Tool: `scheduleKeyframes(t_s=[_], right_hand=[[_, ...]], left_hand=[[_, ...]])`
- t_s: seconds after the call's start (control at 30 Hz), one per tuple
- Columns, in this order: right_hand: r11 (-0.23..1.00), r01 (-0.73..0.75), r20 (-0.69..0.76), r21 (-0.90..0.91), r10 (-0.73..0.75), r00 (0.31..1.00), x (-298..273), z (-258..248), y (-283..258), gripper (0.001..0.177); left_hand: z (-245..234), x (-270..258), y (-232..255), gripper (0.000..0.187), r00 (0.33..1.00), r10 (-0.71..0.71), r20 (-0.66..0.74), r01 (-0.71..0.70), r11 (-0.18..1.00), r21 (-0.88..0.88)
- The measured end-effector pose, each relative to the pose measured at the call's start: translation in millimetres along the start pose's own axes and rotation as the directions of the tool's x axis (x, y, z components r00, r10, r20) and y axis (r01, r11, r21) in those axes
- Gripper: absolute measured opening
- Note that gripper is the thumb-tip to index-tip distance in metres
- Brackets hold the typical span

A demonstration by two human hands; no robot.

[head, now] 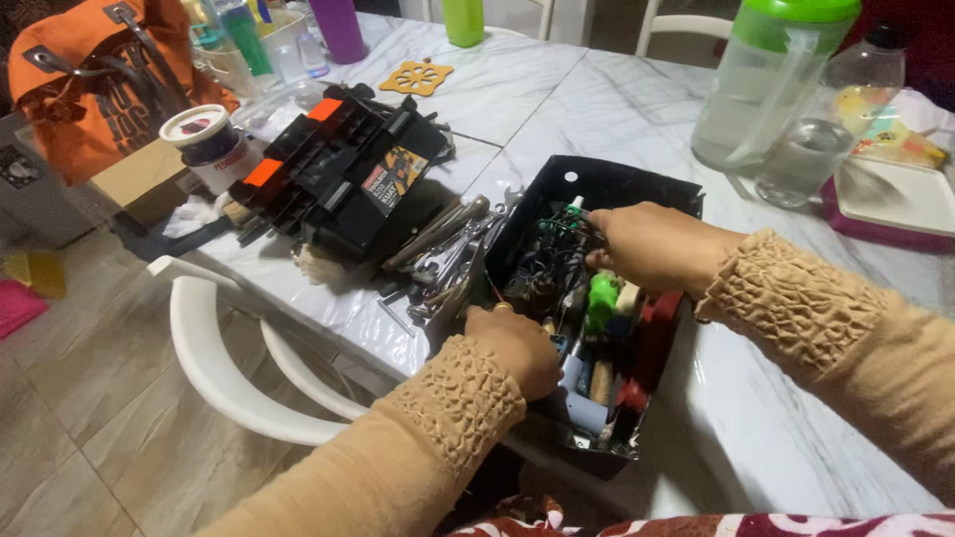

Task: The person empties a black toolbox and reorganizes its contents on a table. They handle various tools including hammers, wrenches, pliers, screwdrivers, and a roll of wire, placing them back into the toolbox in a more orderly fashion.

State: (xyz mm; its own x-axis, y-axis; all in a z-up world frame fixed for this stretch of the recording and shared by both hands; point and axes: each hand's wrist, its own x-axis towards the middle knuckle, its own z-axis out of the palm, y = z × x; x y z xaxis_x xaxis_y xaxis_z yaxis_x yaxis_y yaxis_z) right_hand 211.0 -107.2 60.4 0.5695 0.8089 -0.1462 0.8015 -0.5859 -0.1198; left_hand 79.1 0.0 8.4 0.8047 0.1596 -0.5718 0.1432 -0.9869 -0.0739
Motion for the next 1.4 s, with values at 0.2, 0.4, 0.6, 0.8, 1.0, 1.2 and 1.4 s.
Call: scheduleKeyframes(t_s=[0.2,0.4,0.6,0.8,1.0,1.2,1.4], right_hand=[[0.998,-0.066,0.22,-0.013,0.068,0.973,-1.8,12.8,-17.0,0.056],[0.973,0.207,0.028,-0.1,-0.205,0.978,19.6,19.0,-26.6,0.051],[0.968,0.201,0.2,-0.15,-0.169,0.965,36.6,50.1,-20.1,0.052],[0.927,0.36,0.261,-0.11,-0.322,0.91,77.3,51.3,-16.1,0.044],[0.647,-0.437,0.587,0.625,-0.021,0.809,62.3,13.9,-2.2,0.068],[0.57,-0.442,0.558,0.692,-0.035,0.829,53.8,25.3,29.4,0.064],[0.6,-0.327,0.359,0.73,0.072,0.931,68.1,77.3,26.5,0.044]], left_hand=[[2.3,-1.1,-1.1,0.049,1.0,-0.012,-0.021,0.011,0.999,-0.035],[3.5,5.4,-1.9,0.045,0.998,-0.03,-0.054,0.024,0.995,-0.1],[8.6,3.6,-10.2,0.041,0.995,0.036,-0.095,-0.045,0.994,-0.095],[14.0,-2.8,-13.5,0.036,0.954,0.013,-0.3,-0.092,0.963,-0.252],[11.5,-12.2,-30.7,0.026,0.939,-0.031,-0.342,-0.13,0.889,-0.438],[8.4,-21.0,-33.9,0.031,0.735,-0.3,-0.608,-0.257,0.706,-0.66],[-13.2,-40.8,-25.0,0.058,0.802,-0.307,-0.512,-0.183,0.69,-0.7]])
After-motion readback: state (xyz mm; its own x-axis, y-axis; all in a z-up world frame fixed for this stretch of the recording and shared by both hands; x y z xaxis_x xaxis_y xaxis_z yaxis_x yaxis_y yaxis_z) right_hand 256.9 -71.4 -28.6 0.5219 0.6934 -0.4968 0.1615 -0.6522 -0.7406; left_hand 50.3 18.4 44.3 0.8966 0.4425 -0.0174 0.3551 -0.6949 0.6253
